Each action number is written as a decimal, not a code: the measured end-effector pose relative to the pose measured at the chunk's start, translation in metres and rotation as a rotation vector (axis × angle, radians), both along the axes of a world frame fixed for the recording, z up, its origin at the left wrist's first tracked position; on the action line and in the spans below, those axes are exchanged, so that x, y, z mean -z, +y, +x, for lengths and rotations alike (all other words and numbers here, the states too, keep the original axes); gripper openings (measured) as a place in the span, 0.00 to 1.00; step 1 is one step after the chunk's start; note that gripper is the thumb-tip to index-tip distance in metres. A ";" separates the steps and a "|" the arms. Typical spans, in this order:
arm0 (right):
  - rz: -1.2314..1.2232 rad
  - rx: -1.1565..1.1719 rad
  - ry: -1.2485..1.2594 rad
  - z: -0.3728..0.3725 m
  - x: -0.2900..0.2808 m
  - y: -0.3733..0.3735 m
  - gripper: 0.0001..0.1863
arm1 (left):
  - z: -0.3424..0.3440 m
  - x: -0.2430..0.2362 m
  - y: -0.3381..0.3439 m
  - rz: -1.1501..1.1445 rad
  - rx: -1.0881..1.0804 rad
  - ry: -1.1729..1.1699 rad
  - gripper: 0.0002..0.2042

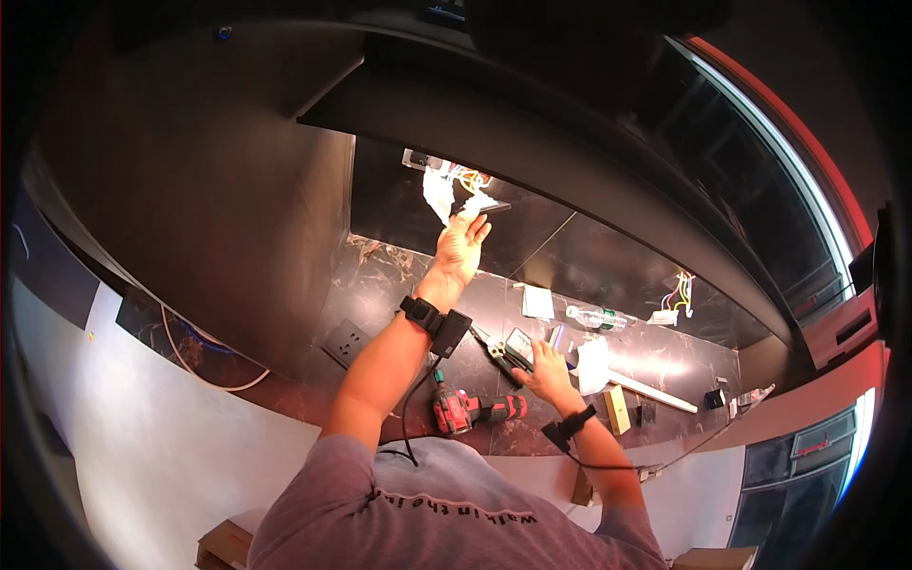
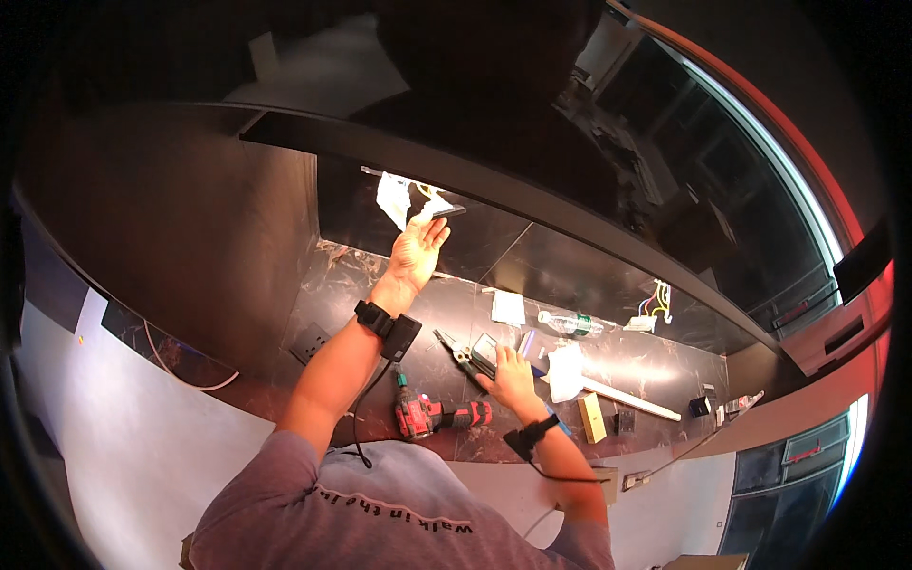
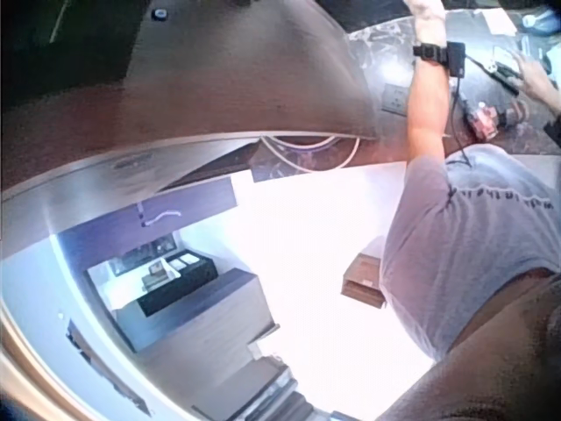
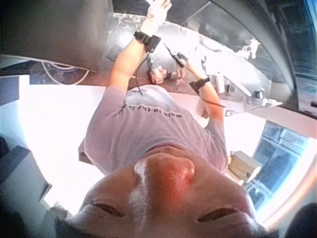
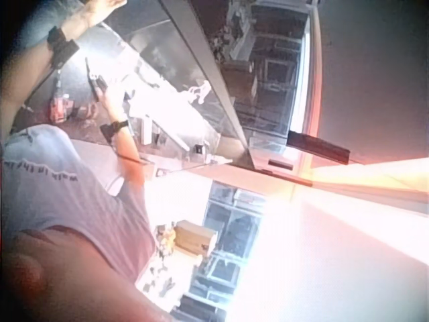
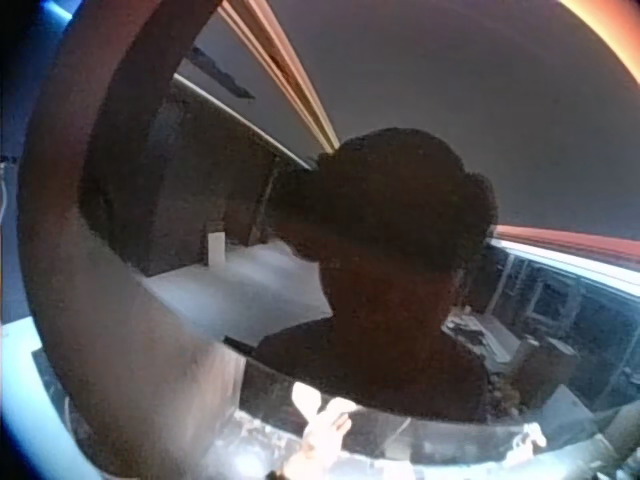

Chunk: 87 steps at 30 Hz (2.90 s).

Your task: Installing and wiring an electrical outlet or switch on a wall.

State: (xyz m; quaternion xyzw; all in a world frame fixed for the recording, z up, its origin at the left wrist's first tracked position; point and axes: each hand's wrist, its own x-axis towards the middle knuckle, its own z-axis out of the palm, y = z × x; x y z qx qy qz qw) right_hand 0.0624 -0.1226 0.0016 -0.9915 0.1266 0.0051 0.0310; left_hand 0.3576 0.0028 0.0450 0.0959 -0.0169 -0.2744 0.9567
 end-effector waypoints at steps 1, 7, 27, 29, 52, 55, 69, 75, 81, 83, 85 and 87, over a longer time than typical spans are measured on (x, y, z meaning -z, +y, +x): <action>-0.016 0.020 0.122 0.007 0.001 -0.004 0.43 | 0.002 0.002 -0.001 -0.005 -0.001 -0.001 0.10; -0.029 0.010 0.375 0.021 0.041 -0.011 0.40 | 0.008 0.017 -0.001 -0.134 0.001 -0.103 0.08; 0.229 0.026 -0.335 0.034 -0.171 0.014 0.07 | 0.025 -0.010 0.089 0.205 0.130 -0.193 0.38; 0.017 -0.040 -0.465 0.057 -0.193 0.046 0.07 | 0.039 -0.017 0.095 0.290 0.132 -0.245 0.40; -0.949 -0.047 -0.045 0.189 -0.242 0.139 0.15 | 0.017 0.015 0.013 -0.002 0.112 -0.274 0.16; -0.981 -0.077 -0.141 0.194 -0.232 0.122 0.15 | 0.016 0.021 0.013 0.013 0.068 -0.311 0.17; -0.521 -0.106 -0.580 0.200 -0.232 0.078 0.06 | 0.019 0.031 0.005 0.002 0.049 -0.376 0.21; -0.526 -0.115 -0.532 0.204 -0.225 0.090 0.04 | 0.026 0.031 0.012 -0.036 0.114 -0.415 0.14; -0.224 0.087 -0.225 0.179 -0.216 0.097 0.13 | 0.023 0.023 0.058 0.170 0.195 -0.429 0.27; -0.097 0.039 -0.038 0.175 -0.227 0.105 0.17 | 0.032 0.016 0.082 0.256 0.086 -0.401 0.32; -0.046 0.025 -0.019 0.175 -0.228 0.104 0.16 | 0.040 -0.004 0.095 0.405 0.003 -0.307 0.34; -0.063 -0.005 -0.036 0.178 -0.231 0.099 0.15 | 0.049 -0.032 0.103 0.458 0.147 -0.363 0.37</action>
